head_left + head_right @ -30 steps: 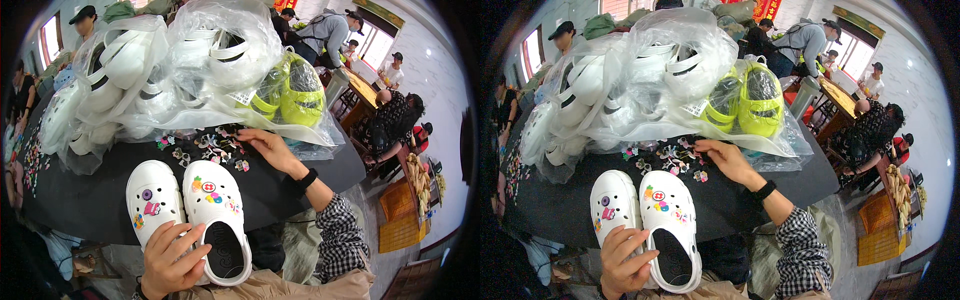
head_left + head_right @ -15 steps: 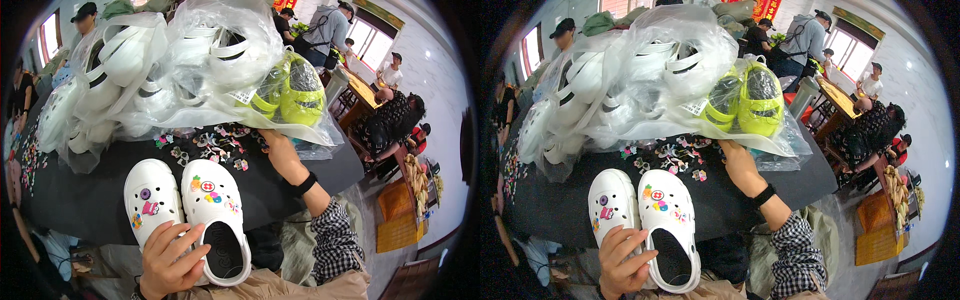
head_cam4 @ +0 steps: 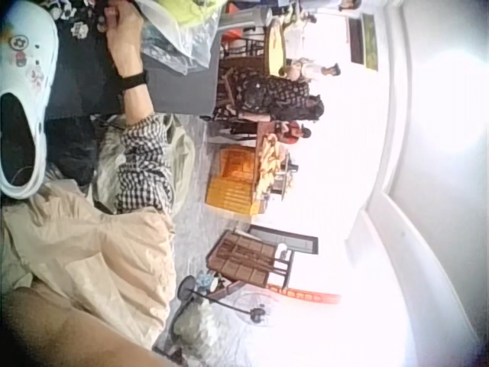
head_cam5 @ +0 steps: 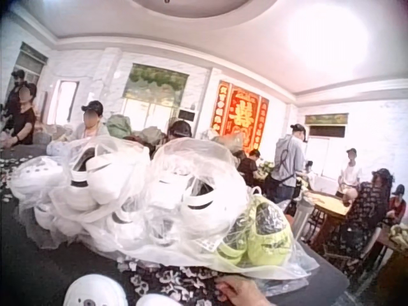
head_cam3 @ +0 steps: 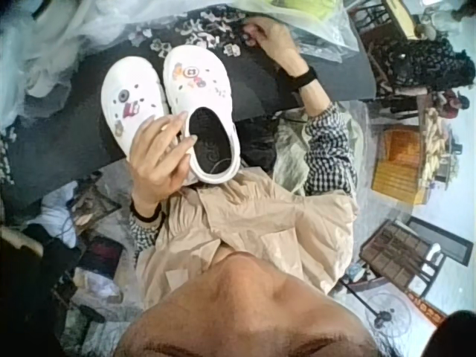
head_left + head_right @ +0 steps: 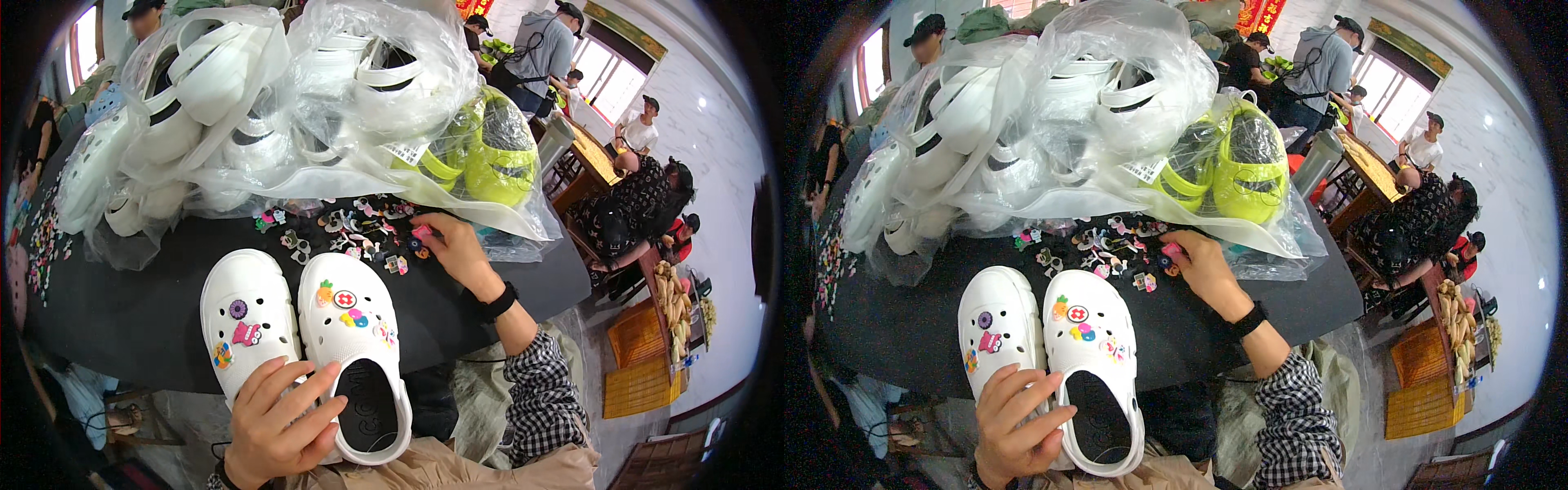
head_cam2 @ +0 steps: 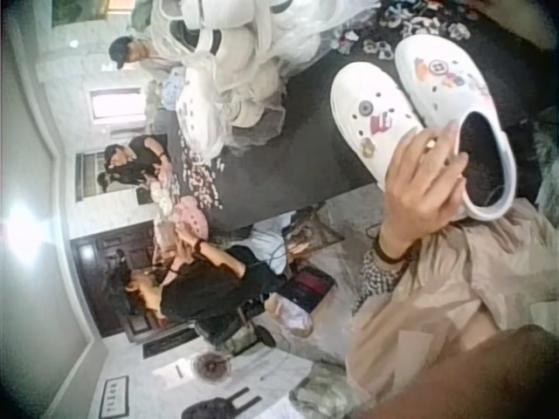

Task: Applying decorative charms and accessories to white clogs in a manufacturing setting.

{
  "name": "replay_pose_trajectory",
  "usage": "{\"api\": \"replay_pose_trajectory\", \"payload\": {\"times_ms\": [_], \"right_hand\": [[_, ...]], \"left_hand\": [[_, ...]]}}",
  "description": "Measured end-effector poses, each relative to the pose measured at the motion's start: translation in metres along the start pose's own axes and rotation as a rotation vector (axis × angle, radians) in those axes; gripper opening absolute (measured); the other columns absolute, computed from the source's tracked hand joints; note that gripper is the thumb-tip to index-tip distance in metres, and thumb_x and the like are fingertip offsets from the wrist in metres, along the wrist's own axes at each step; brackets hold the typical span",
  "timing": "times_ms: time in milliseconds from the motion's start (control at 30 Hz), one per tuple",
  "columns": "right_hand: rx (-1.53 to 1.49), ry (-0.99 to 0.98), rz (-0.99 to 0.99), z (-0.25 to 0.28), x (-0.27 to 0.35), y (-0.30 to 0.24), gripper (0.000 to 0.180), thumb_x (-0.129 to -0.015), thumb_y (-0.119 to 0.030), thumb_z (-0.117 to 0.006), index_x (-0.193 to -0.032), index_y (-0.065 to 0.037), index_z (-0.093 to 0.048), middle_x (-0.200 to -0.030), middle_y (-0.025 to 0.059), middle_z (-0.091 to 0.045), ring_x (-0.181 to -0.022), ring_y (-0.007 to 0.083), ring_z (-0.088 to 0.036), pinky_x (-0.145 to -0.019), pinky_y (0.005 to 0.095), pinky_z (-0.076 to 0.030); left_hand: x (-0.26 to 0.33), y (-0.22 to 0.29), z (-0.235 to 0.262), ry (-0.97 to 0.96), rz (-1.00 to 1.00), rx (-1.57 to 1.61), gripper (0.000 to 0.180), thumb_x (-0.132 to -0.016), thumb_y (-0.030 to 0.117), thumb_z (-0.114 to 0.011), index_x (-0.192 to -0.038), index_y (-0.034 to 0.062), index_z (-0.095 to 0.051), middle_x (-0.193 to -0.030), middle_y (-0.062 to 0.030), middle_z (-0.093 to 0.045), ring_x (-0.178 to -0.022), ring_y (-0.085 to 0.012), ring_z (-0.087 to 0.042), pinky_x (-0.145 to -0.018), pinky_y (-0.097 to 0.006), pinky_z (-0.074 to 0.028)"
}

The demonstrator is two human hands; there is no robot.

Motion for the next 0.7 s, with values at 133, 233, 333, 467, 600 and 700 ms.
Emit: {"api": "replay_pose_trajectory", "payload": {"times_ms": [133,233,333,467,600,700], "right_hand": [[-0.058,0.118,0.119,0.0,-0.001,-0.007,0.037,-0.091,0.007,-0.062,-0.124,-0.006,-0.068,-0.122,0.0136,-0.071,-0.107,0.0271,-0.069,-0.091,0.0346,-0.053],[-0.089,0.126,0.119,0.003,-0.002,0.0,0.033,-0.091,0.007,-0.062,-0.121,-0.005,-0.07,-0.122,0.0141,-0.071,-0.114,0.0271,-0.067,-0.093,0.034,-0.052],[0.101,0.192,0.255,0.008,0.0,0.003,0.03,-0.091,0.005,-0.064,-0.118,-0.004,-0.07,-0.114,0.0129,-0.073,-0.103,0.026,-0.07,-0.087,0.0333,-0.053],[0.027,0.051,-0.012,0.01,0.0,0.0,0.018,-0.088,-0.002,-0.07,-0.106,0.0,-0.068,-0.097,0.0146,-0.072,-0.087,0.0278,-0.069,-0.078,0.0358,-0.054],[0.041,-0.096,-0.161,0.004,0.004,-0.007,0.023,-0.085,-0.006,-0.076,-0.104,0.0,-0.064,-0.094,0.016,-0.07,-0.085,0.0279,-0.069,-0.075,0.0376,-0.054],[-0.142,-0.09,-0.002,0.0,0.004,0.006,0.027,-0.084,-0.004,-0.076,-0.108,0.0,-0.063,-0.095,0.0129,-0.07,-0.083,0.0216,-0.069,-0.074,0.0343,-0.053]], "left_hand": [[-0.001,0.001,0.0,-0.01,0.013,-0.016,0.019,-0.08,0.02,-0.068,-0.094,0.0128,-0.078,-0.125,-0.0067,-0.071,-0.11,-0.0276,-0.066,-0.1,-0.045,-0.049],[-0.001,0.0,-0.001,-0.006,0.009,-0.02,0.019,-0.08,0.02,-0.069,-0.094,0.0133,-0.079,-0.125,-0.0071,-0.071,-0.11,-0.0274,-0.065,-0.1,-0.045,-0.049],[0.001,-0.001,-0.004,0.014,-0.007,0.01,0.027,-0.072,0.017,-0.066,-0.094,0.0117,-0.08,-0.124,-0.0134,-0.069,-0.104,-0.0342,-0.066,-0.098,-0.053,-0.048],[0.001,-0.003,-0.005,0.004,0.001,0.014,0.027,-0.074,0.019,-0.065,-0.094,0.0113,-0.08,-0.124,-0.0136,-0.068,-0.104,-0.0346,-0.066,-0.098,-0.053,-0.047],[0.001,-0.002,-0.002,-0.002,0.024,-0.023,0.021,-0.08,0.022,-0.067,-0.095,0.0149,-0.08,-0.125,-0.0082,-0.071,-0.11,-0.0277,-0.065,-0.1,-0.047,-0.049],[-0.001,0.0,-0.002,0.024,-0.009,0.044,0.023,-0.084,0.02,-0.066,-0.102,0.0127,-0.079,-0.127,-0.012,-0.069,-0.116,-0.0313,-0.062,-0.104,-0.05,-0.044]]}}
Point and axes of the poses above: each hand's wrist, its own x-axis away from the middle knuckle, its own z-axis out of the back of the hand, y = z × x, the point moved 3 cm from there along -x, towards the middle knuckle
